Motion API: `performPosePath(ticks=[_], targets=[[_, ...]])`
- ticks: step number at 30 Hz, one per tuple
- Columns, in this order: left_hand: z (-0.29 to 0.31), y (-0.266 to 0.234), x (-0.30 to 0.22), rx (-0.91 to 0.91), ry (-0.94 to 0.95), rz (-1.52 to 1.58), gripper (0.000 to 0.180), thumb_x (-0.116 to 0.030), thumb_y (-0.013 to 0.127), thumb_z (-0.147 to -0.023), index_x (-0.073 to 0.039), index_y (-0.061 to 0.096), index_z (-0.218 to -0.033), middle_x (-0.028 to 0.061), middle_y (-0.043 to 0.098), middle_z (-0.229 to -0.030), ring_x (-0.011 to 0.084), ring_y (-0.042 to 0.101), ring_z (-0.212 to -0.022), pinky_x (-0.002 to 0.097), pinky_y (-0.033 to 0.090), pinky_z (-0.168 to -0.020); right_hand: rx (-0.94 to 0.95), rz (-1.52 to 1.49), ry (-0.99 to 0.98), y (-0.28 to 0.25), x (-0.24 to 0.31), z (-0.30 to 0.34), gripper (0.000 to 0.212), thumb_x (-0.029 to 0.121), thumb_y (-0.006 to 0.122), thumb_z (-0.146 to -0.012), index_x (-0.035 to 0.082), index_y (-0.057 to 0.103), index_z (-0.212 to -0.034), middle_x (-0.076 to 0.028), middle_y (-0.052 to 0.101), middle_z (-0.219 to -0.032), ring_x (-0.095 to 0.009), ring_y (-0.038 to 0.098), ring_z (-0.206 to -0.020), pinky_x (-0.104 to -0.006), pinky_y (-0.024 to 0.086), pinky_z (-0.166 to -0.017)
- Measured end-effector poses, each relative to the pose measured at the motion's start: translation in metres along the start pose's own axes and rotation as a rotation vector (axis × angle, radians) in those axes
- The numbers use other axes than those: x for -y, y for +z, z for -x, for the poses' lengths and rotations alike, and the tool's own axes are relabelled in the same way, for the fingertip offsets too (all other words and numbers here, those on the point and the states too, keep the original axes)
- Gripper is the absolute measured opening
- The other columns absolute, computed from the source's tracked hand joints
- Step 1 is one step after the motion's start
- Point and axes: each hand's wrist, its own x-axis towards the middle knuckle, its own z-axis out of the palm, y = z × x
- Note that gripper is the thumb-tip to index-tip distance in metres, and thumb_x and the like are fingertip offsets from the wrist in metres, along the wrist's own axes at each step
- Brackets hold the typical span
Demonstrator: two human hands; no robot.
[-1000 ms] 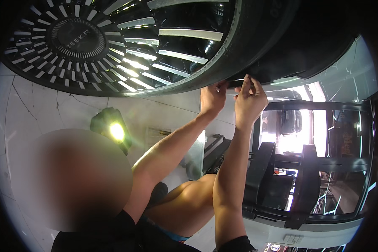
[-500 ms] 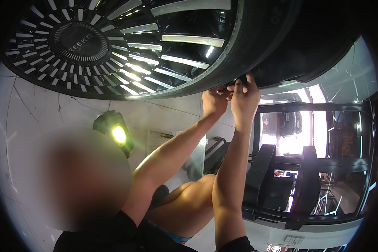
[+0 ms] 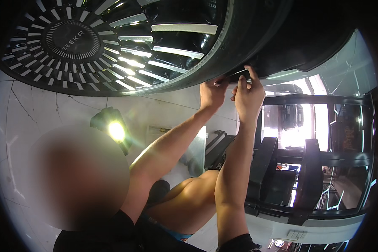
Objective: The person sits on the floor and uses a small metal tool to scrape and peel sealant or residue from the sidewall of a car tire. They repeatedly insert the tool under the material and pull it away, working around the tire's circumference.
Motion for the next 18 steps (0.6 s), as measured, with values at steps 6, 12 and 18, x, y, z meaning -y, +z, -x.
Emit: performPosePath(ticks=[6, 12, 18], targets=[[0.002, -0.001, 0.000, 0.020, -0.022, 0.016, 0.019, -0.019, 0.077, -0.094, -0.004, 0.081, -0.104, 0.0100, 0.076, -0.085, 0.0148, 0.066, -0.075, 0.0327, 0.052, -0.072, 0.070, 0.024, -0.052, -0.013, -0.008, -0.005, 0.036, 0.008, 0.060, -0.104, 0.008, 0.069, -0.139, -0.006, 0.062, -0.060, -0.011, 0.062, -0.049, -0.0307, 0.048, -0.050], [0.000, -0.006, 0.008, 0.057, -0.019, 0.047, 0.025, -0.021, 0.067, -0.097, -0.003, 0.080, -0.109, 0.0102, 0.073, -0.085, 0.0171, 0.065, -0.082, 0.0347, 0.051, -0.077, -0.025, 0.090, -0.194, -0.015, -0.017, -0.002, 0.031, 0.007, 0.060, -0.101, 0.006, 0.076, -0.127, -0.008, 0.057, -0.061, -0.011, 0.054, -0.050, -0.0302, 0.044, -0.052], [0.001, -0.007, 0.011, 0.072, -0.062, 0.113, 0.032, -0.024, 0.061, -0.099, -0.002, 0.079, -0.112, 0.0101, 0.072, -0.091, 0.0188, 0.064, -0.088, 0.0344, 0.049, -0.084, -0.071, -0.016, -0.236, -0.013, -0.025, 0.015, 0.036, 0.005, 0.059, -0.094, 0.004, 0.077, -0.125, -0.007, 0.043, -0.058, -0.009, 0.043, -0.051, -0.0290, 0.038, -0.052]])
